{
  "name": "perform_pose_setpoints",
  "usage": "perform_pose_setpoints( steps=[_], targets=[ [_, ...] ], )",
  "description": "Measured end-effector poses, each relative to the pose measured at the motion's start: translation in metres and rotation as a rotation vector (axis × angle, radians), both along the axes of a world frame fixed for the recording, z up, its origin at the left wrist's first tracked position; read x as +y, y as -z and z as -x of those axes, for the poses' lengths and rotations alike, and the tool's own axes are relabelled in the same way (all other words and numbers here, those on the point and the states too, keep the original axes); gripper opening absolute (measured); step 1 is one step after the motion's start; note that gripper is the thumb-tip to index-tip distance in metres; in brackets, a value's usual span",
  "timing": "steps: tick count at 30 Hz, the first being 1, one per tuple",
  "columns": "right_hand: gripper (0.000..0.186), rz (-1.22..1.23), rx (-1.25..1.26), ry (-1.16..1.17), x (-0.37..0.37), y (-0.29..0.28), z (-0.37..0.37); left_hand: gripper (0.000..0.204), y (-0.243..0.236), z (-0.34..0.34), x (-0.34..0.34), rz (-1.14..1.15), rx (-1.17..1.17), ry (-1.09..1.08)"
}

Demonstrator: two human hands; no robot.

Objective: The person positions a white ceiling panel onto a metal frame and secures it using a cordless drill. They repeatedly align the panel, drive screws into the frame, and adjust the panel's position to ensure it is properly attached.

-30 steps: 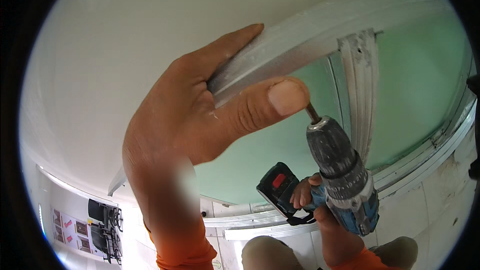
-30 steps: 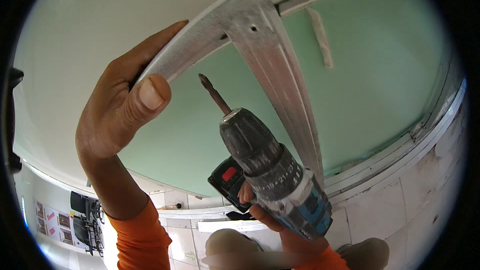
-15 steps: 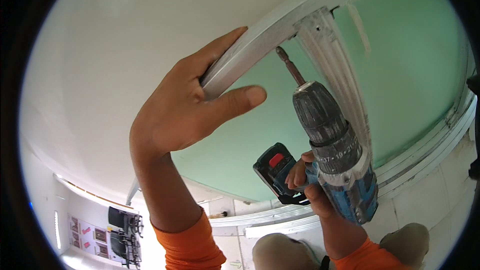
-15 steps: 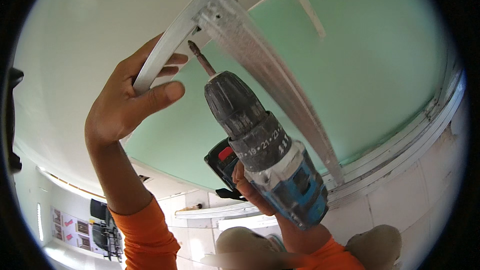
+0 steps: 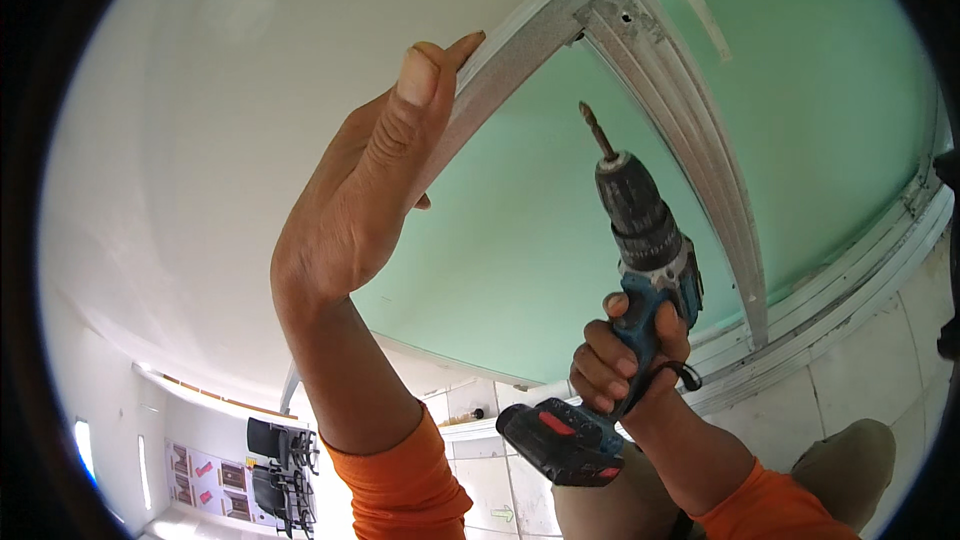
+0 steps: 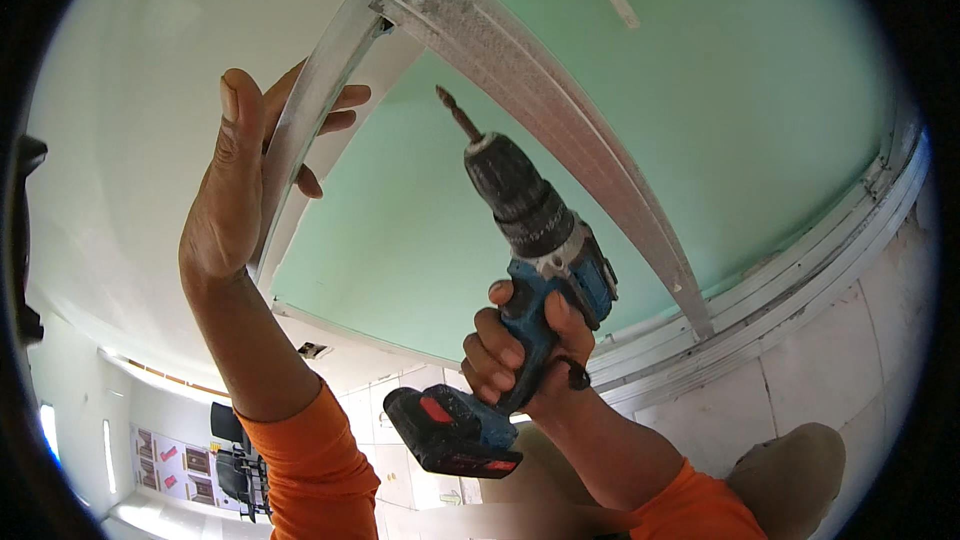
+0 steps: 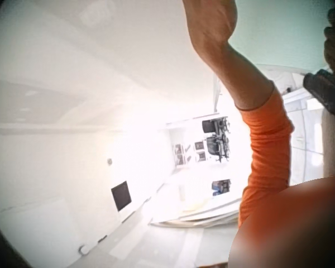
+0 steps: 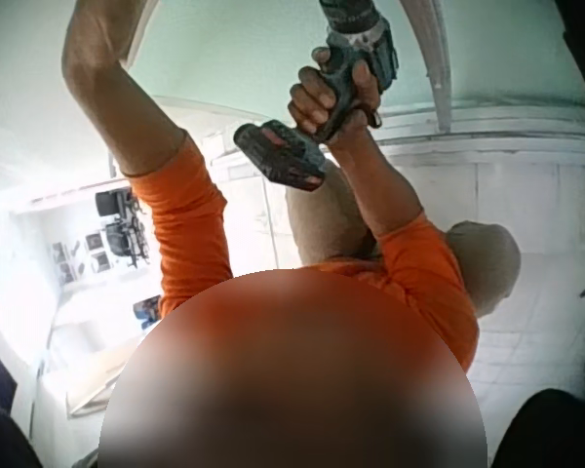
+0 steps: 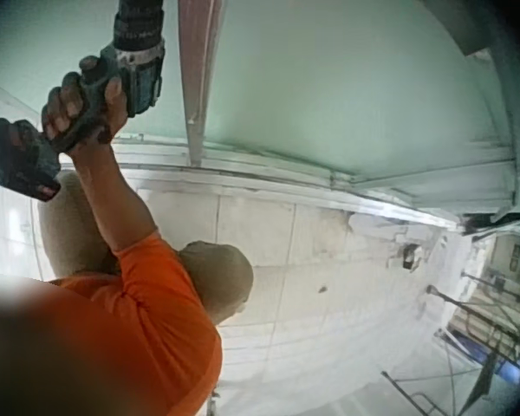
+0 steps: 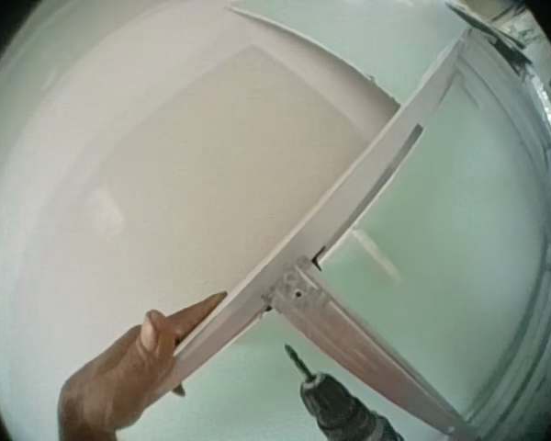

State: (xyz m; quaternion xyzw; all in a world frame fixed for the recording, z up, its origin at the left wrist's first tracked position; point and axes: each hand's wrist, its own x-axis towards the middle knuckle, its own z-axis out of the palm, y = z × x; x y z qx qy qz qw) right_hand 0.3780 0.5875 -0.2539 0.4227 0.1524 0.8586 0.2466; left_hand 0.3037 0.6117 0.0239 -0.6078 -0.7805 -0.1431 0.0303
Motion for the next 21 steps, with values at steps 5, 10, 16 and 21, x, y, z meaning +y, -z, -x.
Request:
perform_pose_setpoints(
  steps=[5,10,16,21],
  targets=[
    [0.049,-0.027,0.014,-0.016,0.016,-0.014,0.002,0.102,-0.006,-0.005,0.000,-0.003,0.000,-0.022],
    [0.049,-0.039,0.045,-0.009,0.021,-0.021,-0.001,0.098,0.000,-0.009,0.000,-0.043,0.006,-0.016],
    [0.053,-0.052,0.116,-0.041,0.028,-0.020,0.004,0.097,0.003,-0.006,-0.001,-0.074,-0.038,0.036],
    [0.055,-0.100,0.164,-0.038,0.033,-0.016,0.010,0.095,-0.001,-0.002,-0.002,-0.023,-0.024,0.035]
  ],
)
